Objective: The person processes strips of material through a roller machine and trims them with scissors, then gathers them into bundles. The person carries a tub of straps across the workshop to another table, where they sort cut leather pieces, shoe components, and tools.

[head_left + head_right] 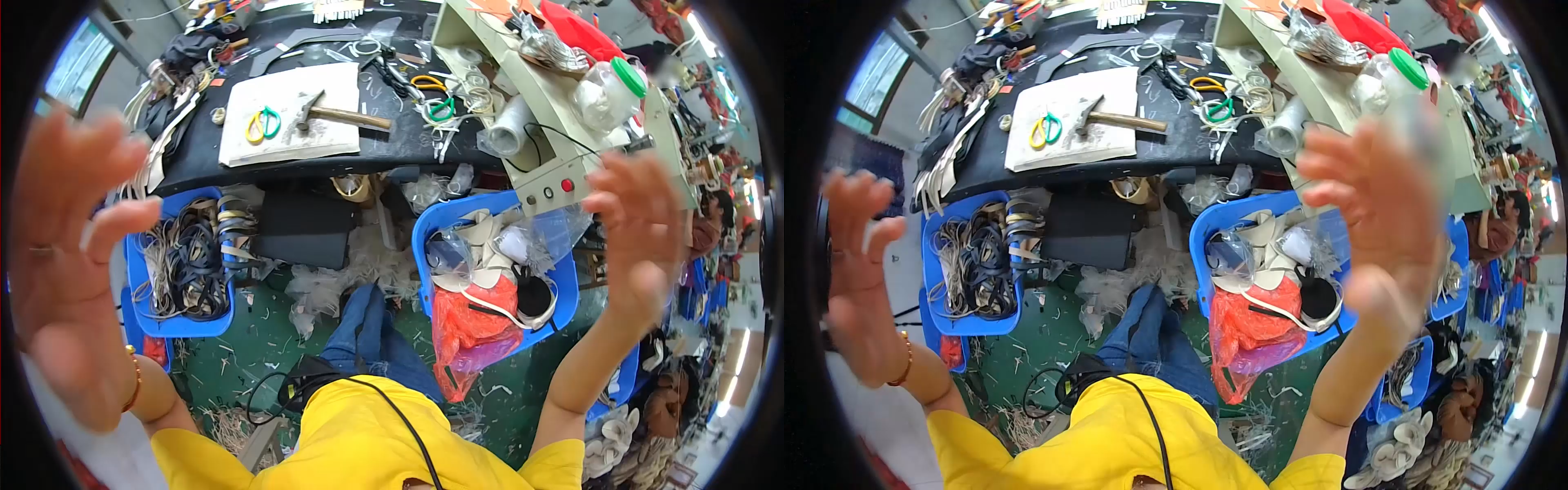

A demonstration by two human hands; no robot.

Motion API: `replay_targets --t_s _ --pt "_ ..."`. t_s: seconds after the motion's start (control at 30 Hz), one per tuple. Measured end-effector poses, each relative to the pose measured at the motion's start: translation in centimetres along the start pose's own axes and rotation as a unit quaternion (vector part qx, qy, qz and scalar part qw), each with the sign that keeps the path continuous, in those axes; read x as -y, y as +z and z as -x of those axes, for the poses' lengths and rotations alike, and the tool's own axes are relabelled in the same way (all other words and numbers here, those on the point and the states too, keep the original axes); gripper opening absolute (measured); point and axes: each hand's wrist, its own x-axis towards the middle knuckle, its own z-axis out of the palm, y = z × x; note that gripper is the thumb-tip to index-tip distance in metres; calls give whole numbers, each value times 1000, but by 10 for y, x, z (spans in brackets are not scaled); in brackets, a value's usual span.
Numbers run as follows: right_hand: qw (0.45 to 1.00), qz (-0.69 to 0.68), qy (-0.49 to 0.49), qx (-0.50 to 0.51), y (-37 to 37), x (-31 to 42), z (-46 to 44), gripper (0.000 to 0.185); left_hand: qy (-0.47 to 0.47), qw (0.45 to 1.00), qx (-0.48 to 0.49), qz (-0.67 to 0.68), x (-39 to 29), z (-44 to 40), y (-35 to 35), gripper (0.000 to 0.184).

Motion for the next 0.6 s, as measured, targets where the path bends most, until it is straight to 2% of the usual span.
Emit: replay_targets --t_s 0.07,0.1,0.13,0.17,0.2,0.23,0.27,0.3,0.33,0.4,0.43,0.5,0.6 --pt "989 44 131 -51 -15 -50 31 67 -89 994 -48 31 28 6 28 55" --pt "978 39 196 -62 -24 -84 54 54 -149 983 -96 55 41 9 49 59" --pt "944 11 305 -128 -29 -119 82 45 -193 978 -70 49 58 10 63 48" --pt "917 66 365 -147 -31 -160 117 45 -234 970 -41 43 77 12 76 38" --pt "888 124 423 -129 -38 -213 167 56 -269 963 -17 28 104 23 92 35" --pt "832 175 522 -70 -42 -260 222 75 -299 954 7 14 133 40 108 33" --pt "761 165 624 -67 -14 -257 231 95 -330 943 31 34 156 56 126 33" --pt "720 247 647 -44 5 -280 269 105 -360 930 55 50 172 74 145 33" --pt "698 272 661 -50 26 -319 324 117 -379 920 74 73 183 92 166 33" --pt "547 285 785 -60 83 -313 346 126 -417 895 116 107 196 126 206 33" --pt "539 236 794 -153 104 -327 375 121 -440 879 144 116 195 143 226 34" --pt "635 300 705 -99 116 -305 387 89 -458 855 210 124 189 169 263 32" --pt "699 321 639 28 90 -288 440 47 -437 837 298 143 173 190 317 34"
